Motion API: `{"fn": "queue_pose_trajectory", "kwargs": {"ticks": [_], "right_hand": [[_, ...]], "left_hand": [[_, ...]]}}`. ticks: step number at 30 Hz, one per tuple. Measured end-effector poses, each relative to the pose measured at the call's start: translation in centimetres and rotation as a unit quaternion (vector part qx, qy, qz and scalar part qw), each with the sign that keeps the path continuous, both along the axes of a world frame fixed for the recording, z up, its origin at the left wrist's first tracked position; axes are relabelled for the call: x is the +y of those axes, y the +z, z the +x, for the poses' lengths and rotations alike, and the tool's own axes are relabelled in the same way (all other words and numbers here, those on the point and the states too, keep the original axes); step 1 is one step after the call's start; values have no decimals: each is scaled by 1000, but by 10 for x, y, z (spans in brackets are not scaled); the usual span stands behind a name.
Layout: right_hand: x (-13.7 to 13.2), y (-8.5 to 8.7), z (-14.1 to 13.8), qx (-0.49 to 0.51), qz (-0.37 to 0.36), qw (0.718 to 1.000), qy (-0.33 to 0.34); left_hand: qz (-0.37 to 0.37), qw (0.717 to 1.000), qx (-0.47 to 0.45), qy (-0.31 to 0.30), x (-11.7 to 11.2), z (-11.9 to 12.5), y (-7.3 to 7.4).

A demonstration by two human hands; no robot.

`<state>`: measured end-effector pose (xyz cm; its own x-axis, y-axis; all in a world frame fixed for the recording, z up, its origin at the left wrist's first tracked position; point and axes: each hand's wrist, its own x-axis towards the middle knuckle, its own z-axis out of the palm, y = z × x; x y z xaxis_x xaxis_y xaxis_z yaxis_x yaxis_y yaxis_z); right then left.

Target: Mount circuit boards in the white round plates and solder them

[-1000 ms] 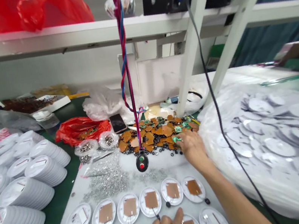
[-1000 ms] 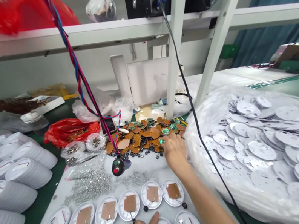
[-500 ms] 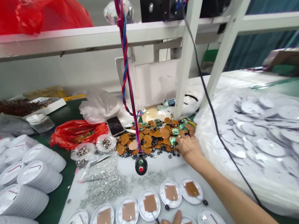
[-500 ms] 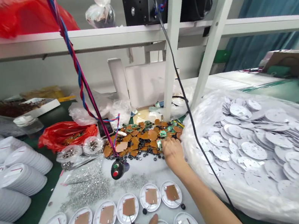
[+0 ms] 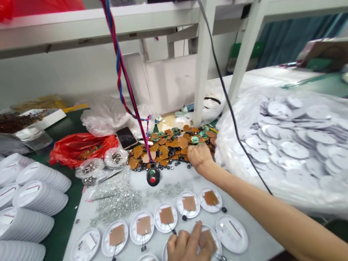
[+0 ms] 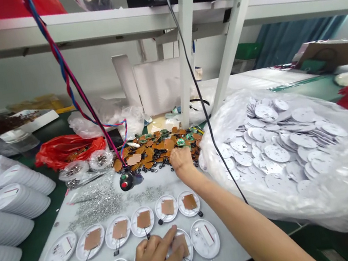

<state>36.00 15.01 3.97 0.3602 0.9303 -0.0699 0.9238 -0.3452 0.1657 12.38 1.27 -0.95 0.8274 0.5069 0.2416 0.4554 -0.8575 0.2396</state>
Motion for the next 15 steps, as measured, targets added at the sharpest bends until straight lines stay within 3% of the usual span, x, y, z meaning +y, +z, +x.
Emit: {"fn": "queue_pose_trajectory", "kwargs": {"ticks": [5,9,12,15], "right_hand": [[-1,9,-2,38,21,999,-25],[-17,26,8,70,93,992,-55],[-47,41,8,96,175,978,-65],[-98,47,-8,139,263,954,-39]], "left_hand": [[-19,1000,3,-5,0,0,-2],[-28,999,-15,-5,-1,-2,-7],[-55,997,-54,5,1,-5,-8],[-132,980,-144,32,3,-7,-1]]}}
